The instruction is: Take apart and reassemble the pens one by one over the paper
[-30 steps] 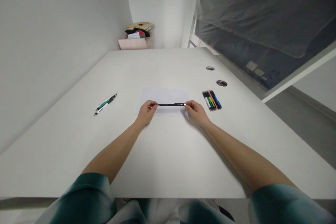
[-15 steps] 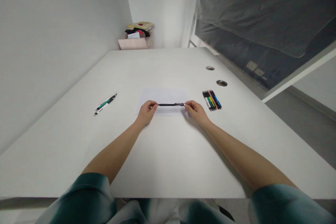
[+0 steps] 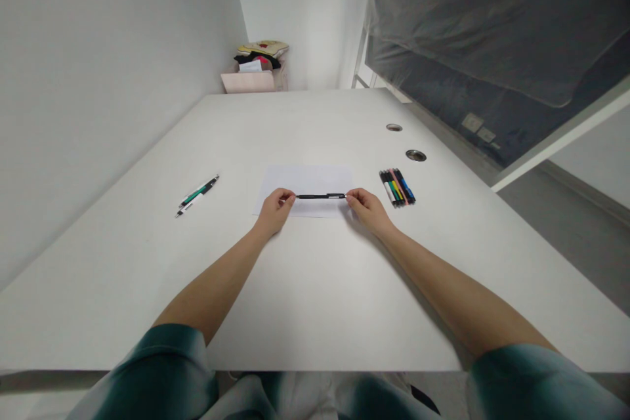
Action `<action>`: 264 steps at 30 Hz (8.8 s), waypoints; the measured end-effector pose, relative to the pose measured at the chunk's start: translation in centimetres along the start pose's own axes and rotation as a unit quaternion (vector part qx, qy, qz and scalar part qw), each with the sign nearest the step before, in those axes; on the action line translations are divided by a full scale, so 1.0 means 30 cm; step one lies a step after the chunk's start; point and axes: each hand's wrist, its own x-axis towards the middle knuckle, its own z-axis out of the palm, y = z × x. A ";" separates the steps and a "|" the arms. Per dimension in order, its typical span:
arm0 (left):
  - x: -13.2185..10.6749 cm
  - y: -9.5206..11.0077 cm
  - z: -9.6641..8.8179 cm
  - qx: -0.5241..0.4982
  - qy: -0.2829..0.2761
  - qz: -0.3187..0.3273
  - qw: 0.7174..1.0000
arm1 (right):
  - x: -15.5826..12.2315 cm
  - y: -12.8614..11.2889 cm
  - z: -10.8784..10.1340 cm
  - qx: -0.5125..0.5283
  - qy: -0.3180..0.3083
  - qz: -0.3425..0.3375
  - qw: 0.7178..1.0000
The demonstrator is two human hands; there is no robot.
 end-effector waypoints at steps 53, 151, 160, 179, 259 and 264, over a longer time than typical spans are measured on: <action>-0.004 0.008 -0.001 0.030 -0.013 -0.009 0.999 | -0.001 0.005 0.000 -0.030 0.002 -0.006 1.000; -0.004 0.018 0.002 0.046 -0.025 -0.006 0.999 | 0.002 -0.015 -0.001 -0.051 0.002 -0.006 0.999; -0.007 0.011 0.009 0.002 -0.004 0.017 1.000 | 0.007 -0.003 0.002 0.037 0.006 -0.004 0.999; -0.049 0.060 0.013 0.109 -0.068 0.151 0.980 | -0.047 -0.054 0.016 -0.276 -0.120 -0.135 0.944; -0.070 0.069 0.026 0.206 -0.097 0.230 0.946 | -0.066 -0.058 0.023 -0.347 -0.080 -0.281 0.891; -0.069 0.066 0.026 0.210 -0.102 0.225 0.946 | -0.066 -0.054 0.023 -0.349 -0.077 -0.282 0.891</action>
